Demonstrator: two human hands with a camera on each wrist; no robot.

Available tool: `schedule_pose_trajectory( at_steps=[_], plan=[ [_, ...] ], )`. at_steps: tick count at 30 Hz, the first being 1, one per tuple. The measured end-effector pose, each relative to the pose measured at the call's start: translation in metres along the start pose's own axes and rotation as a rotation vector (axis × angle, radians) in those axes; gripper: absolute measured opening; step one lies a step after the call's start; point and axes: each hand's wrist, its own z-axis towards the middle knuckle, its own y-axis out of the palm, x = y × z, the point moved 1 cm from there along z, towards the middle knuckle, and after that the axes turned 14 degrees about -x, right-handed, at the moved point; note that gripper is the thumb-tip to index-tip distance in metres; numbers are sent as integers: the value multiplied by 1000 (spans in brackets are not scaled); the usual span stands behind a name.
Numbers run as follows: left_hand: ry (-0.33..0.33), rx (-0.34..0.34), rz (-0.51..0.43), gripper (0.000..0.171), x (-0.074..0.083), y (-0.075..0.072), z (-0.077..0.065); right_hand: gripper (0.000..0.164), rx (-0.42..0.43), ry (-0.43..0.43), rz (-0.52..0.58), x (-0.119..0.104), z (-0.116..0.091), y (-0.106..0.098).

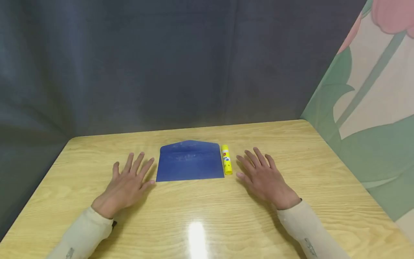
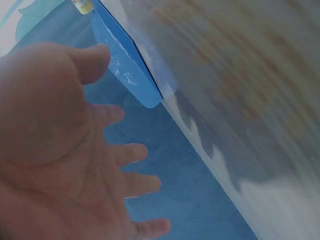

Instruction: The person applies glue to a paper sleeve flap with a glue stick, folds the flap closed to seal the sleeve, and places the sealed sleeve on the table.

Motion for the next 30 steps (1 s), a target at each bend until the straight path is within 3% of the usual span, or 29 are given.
schedule_pose_trajectory(
  at_steps=[6,10,16,23,30],
  plan=[
    [1,-1,14,66,-2,1,0,60,-37,8,10,-10,14,-6],
    [14,-4,14,66,-2,3,0,68,-17,-2,-57,-20,27,-9],
    [28,-13,36,67,0,0,-1,80,-24,71,-82,-28,40,-16],
    [51,3,70,70,1,-2,-1,56,-127,132,-66,-31,46,-22],
    [79,-14,83,70,3,2,1,40,-105,147,-110,-32,42,-20]
  ],
)
